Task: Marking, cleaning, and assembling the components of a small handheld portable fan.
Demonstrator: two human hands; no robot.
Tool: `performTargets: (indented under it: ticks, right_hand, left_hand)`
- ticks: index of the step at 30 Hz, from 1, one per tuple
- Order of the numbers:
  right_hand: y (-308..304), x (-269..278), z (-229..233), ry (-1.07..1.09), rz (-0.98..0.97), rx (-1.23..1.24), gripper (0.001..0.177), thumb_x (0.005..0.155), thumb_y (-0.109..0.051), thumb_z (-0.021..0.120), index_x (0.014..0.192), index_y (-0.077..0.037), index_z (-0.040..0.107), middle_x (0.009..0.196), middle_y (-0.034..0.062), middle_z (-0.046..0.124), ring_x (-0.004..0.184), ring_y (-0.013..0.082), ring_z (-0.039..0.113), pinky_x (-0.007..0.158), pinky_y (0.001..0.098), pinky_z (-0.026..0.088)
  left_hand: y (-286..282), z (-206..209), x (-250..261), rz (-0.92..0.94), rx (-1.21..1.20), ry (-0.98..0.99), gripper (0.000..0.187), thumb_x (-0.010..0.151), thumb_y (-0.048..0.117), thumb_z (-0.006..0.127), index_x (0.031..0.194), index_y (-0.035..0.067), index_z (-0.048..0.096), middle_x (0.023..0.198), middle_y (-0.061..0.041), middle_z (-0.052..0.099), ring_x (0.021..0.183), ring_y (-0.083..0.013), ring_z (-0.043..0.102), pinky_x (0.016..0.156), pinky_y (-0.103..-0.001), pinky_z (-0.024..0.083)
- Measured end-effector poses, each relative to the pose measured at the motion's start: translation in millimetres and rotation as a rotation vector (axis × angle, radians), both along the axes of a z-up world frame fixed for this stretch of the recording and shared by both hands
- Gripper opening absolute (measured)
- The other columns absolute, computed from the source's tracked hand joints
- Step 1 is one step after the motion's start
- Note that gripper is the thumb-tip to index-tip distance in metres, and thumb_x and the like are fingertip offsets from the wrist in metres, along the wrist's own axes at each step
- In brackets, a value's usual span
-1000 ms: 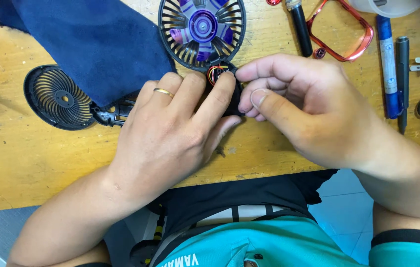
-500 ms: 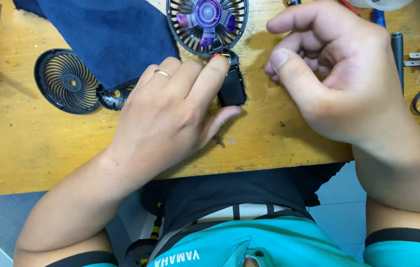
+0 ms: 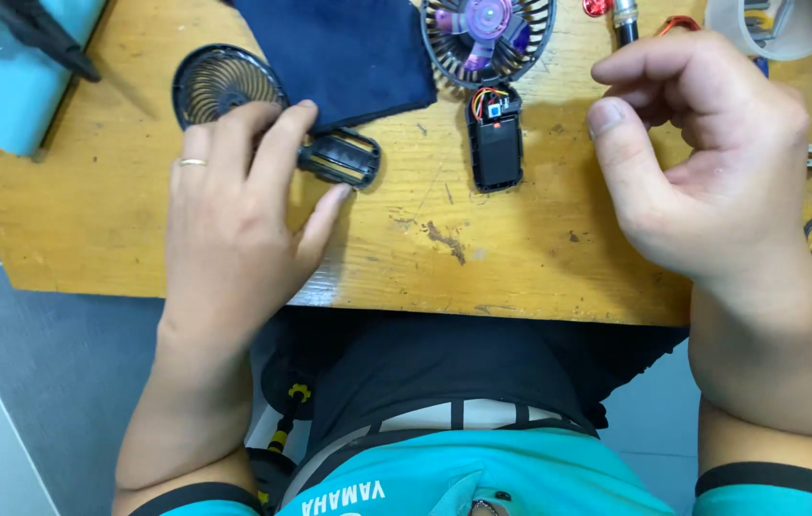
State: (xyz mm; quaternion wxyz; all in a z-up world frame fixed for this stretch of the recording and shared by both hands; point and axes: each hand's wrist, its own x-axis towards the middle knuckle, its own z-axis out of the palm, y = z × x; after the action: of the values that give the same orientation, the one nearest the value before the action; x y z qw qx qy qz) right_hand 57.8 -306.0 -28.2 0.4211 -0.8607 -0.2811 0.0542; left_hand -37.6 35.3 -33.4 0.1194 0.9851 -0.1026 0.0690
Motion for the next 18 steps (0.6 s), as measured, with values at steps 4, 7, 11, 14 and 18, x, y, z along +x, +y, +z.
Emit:
performTargets:
  ticks: [4, 7, 11, 14, 18]
  right_hand:
    - [5, -3, -7, -0.084, 0.009, 0.021, 0.021, 0.121, 0.026, 0.076, 0.141, 0.029, 0.073, 0.114, 0.0283, 0.074, 0.096, 0.0311, 0.067, 0.093, 0.0401, 0.056]
    - [7, -1, -10, -0.156, 0.010, 0.034, 0.024, 0.119, 0.027, 0.076, 0.142, 0.029, 0.072, 0.114, 0.0294, 0.075, 0.097, 0.0326, 0.069, 0.094, 0.0412, 0.058]
    - [7, 4, -9, -0.381, 0.033, 0.015, 0.027, 0.114, 0.027, 0.079, 0.141, 0.029, 0.074, 0.117, 0.0332, 0.078, 0.097, 0.0372, 0.071, 0.091, 0.0449, 0.058]
    - [18, -11, 4, -0.280, 0.099, 0.039, 0.037, 0.110, -0.003, 0.090, 0.134, 0.019, 0.073, 0.110, 0.0251, 0.076, 0.093, 0.0322, 0.073, 0.086, 0.0406, 0.059]
    - [36, -59, 16, 0.601, 0.234, 0.228, 0.073, 0.098, -0.015, 0.082, 0.163, -0.001, 0.052, 0.108, 0.0095, 0.078, 0.083, 0.0144, 0.073, 0.071, 0.0253, 0.060]
  left_hand:
    - [-1, -6, -8, 0.019, 0.048, -0.049, 0.054, 0.103, 0.013, 0.092, 0.153, 0.000, 0.074, 0.129, -0.016, 0.074, 0.110, -0.0315, 0.065, 0.093, -0.043, 0.050]
    - [0, -3, -12, 0.036, 0.023, -0.069, 0.058, 0.100, 0.004, 0.086, 0.155, -0.001, 0.069, 0.124, -0.016, 0.077, 0.104, -0.0321, 0.067, 0.090, -0.043, 0.049]
    - [-6, 22, -26, 0.063, 0.028, -0.097, 0.055, 0.093, -0.002, 0.079, 0.147, -0.001, 0.069, 0.124, -0.017, 0.080, 0.102, -0.0324, 0.072, 0.091, -0.044, 0.047]
    - [-33, 53, -47, -0.020, -0.054, -0.113, 0.038, 0.088, -0.002, 0.080, 0.125, 0.002, 0.076, 0.131, -0.016, 0.077, 0.101, -0.0314, 0.068, 0.101, -0.045, 0.046]
    - [-66, 50, -42, -0.195, 0.071, -0.203, 0.030, 0.100, 0.020, 0.081, 0.128, 0.012, 0.077, 0.134, -0.009, 0.077, 0.092, -0.0244, 0.065, 0.099, -0.043, 0.043]
